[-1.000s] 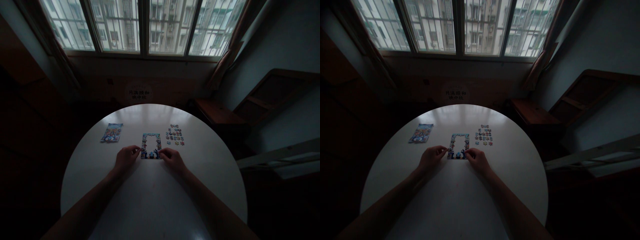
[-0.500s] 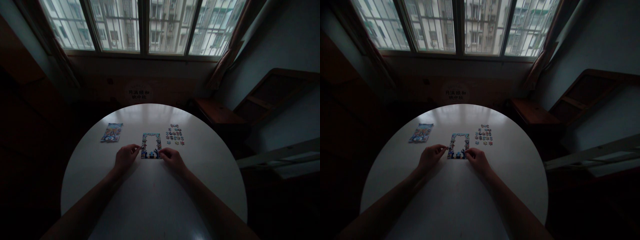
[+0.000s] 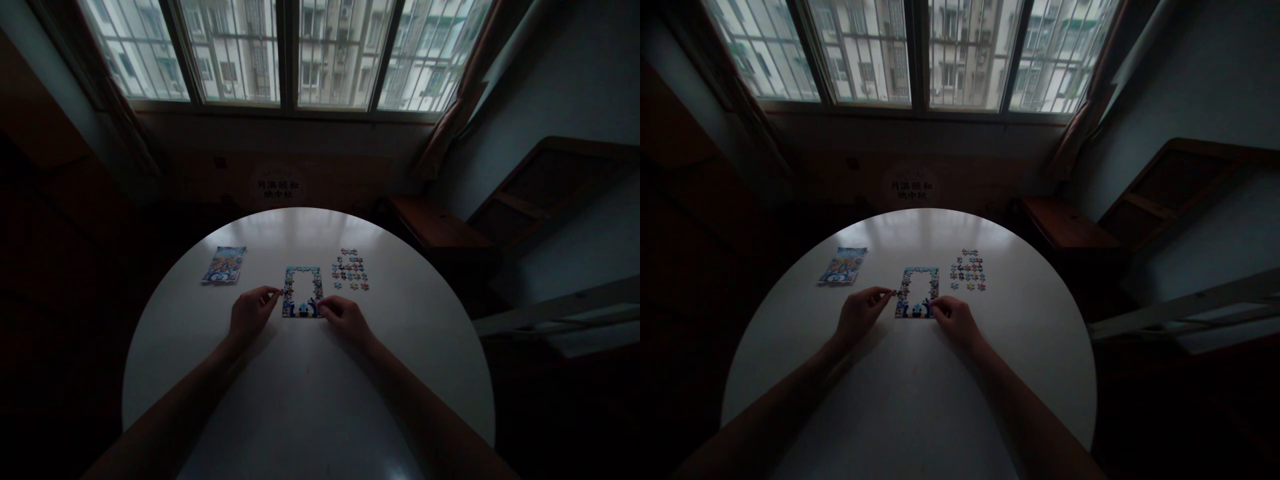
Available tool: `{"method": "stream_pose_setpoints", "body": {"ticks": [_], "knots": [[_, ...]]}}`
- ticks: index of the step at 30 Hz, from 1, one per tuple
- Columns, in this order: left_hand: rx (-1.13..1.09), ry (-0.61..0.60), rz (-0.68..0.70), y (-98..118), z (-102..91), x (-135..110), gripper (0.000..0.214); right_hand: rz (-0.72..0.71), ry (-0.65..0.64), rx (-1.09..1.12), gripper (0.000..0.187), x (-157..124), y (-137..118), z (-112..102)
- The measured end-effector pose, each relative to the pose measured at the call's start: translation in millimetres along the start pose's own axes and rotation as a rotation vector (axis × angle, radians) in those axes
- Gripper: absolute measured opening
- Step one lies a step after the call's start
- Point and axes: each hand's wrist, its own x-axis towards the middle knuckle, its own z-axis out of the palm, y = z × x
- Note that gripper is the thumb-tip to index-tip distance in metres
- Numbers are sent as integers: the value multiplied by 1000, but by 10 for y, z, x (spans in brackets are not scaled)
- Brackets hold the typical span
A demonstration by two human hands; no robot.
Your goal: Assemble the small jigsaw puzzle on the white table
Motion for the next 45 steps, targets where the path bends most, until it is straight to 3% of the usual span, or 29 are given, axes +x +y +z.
{"method": "stream_pose_setpoints", "body": {"ticks": [26, 38, 45], "knots": [[0, -83, 36, 0, 19, -15, 31, 3, 29, -21, 18, 5, -61, 12], [-194, -63, -32, -19, 50, 14, 35, -170, 140, -46, 16, 252, -660, -106], [-461, -81, -121, -10, 34, 35, 41, 31, 300, 293, 23, 493, -297, 105]]}}
